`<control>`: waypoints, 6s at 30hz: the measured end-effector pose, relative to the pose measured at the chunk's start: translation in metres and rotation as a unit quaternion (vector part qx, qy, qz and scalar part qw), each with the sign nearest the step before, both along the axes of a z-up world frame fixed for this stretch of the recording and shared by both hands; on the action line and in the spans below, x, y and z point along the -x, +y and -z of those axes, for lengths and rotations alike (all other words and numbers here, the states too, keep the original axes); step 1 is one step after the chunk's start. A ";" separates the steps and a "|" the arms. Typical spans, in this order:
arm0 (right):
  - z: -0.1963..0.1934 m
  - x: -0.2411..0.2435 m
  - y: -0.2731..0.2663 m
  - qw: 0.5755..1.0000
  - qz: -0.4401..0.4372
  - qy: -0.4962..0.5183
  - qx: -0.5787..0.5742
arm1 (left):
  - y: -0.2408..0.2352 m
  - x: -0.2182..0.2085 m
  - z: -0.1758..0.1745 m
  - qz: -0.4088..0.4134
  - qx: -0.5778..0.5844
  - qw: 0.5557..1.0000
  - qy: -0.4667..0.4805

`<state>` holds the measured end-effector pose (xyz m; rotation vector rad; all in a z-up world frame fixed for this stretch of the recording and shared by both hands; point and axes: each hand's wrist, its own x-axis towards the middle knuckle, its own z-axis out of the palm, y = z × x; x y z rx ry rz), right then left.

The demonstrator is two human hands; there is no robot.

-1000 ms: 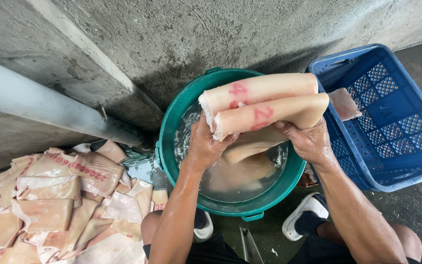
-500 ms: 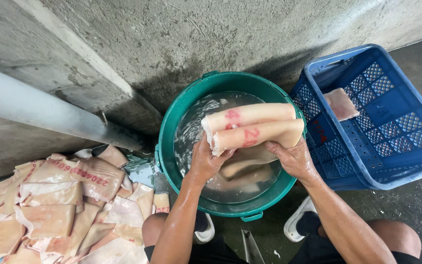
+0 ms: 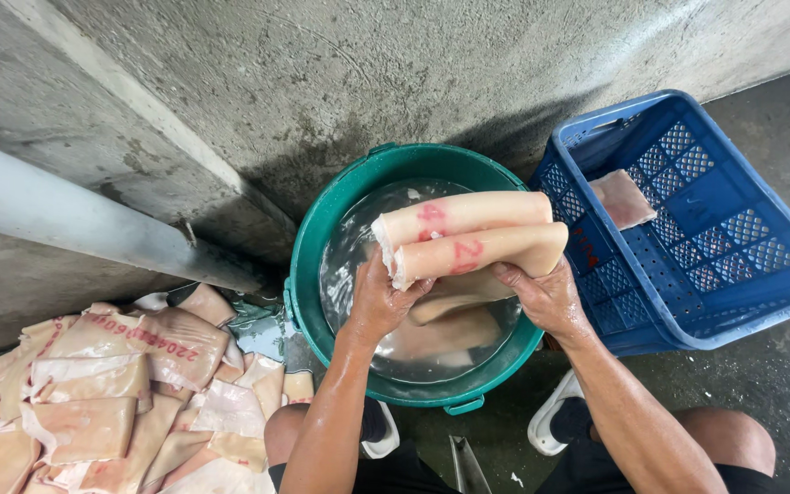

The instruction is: The person repeatedly picks up flat, beige, semi-translucent sheets from a pile, washes them by hand in a green bucket of water, and places the wet sheets into a blue plastic basket. The process is repeated for multiple sheets.

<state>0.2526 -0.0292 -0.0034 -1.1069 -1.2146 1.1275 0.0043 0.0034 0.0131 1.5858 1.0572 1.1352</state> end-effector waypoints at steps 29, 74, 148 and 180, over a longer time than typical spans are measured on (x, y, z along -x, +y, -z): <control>-0.071 -0.122 -0.024 0.956 0.216 0.129 -0.151 | 0.119 -0.164 -0.104 0.296 -0.165 0.941 0.017; 0.300 -0.353 0.042 0.711 0.579 0.310 0.251 | 0.213 -0.552 0.260 0.371 0.357 0.772 0.372; 0.185 0.072 0.111 0.914 0.000 -0.316 0.255 | 0.027 0.012 0.226 -0.082 0.222 0.921 0.310; 0.187 0.022 0.128 0.962 0.019 0.115 0.246 | 0.068 0.013 0.232 -0.165 0.477 0.861 -0.056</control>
